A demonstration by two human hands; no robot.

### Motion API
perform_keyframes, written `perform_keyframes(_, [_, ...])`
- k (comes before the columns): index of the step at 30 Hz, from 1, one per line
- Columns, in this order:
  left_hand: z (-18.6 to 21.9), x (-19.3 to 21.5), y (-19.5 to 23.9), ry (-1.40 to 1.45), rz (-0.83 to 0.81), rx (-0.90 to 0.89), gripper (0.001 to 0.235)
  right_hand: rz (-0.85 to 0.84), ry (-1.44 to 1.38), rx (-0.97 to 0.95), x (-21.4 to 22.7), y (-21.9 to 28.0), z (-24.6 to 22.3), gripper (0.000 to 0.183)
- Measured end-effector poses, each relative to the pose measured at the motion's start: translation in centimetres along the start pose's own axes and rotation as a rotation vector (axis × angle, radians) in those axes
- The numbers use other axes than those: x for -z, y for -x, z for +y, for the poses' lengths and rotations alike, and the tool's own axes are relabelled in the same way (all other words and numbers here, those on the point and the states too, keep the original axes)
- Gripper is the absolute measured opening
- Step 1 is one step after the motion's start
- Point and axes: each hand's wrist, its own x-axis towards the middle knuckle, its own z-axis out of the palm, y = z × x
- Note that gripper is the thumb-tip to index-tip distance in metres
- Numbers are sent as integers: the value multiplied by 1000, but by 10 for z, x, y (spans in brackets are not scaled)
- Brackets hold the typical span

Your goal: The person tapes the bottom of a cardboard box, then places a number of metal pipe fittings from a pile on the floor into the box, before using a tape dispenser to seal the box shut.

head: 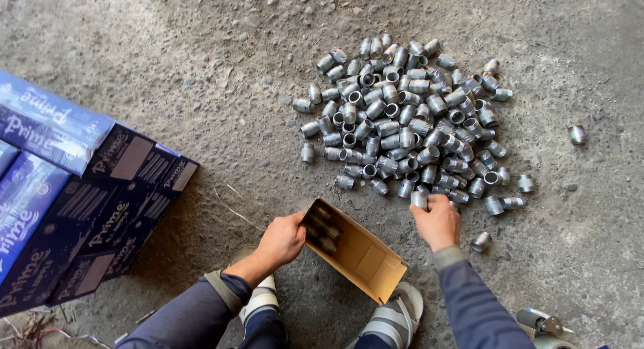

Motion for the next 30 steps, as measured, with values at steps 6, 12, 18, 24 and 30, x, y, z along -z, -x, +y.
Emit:
perform_keyframes(6, [13, 1, 2, 18, -35, 43, 34, 100, -206, 569, 60, 105, -97, 45])
perform_keyframes(12, [14, 1, 9, 31, 29, -51, 28, 78, 411, 1126, -26, 117, -87, 14])
perform_keyframes(18, [3, -7, -3, 15, 4, -16, 31, 367, 739, 1432, -83, 94, -73, 6])
perform_keyframes(24, [8, -3, 3, 14, -14, -18, 36, 438, 806, 1474, -117, 67, -58, 11])
perform_keyframes(30, [11, 0, 6, 3, -19, -38, 33, 369, 769, 1451, -84, 84, -70, 24])
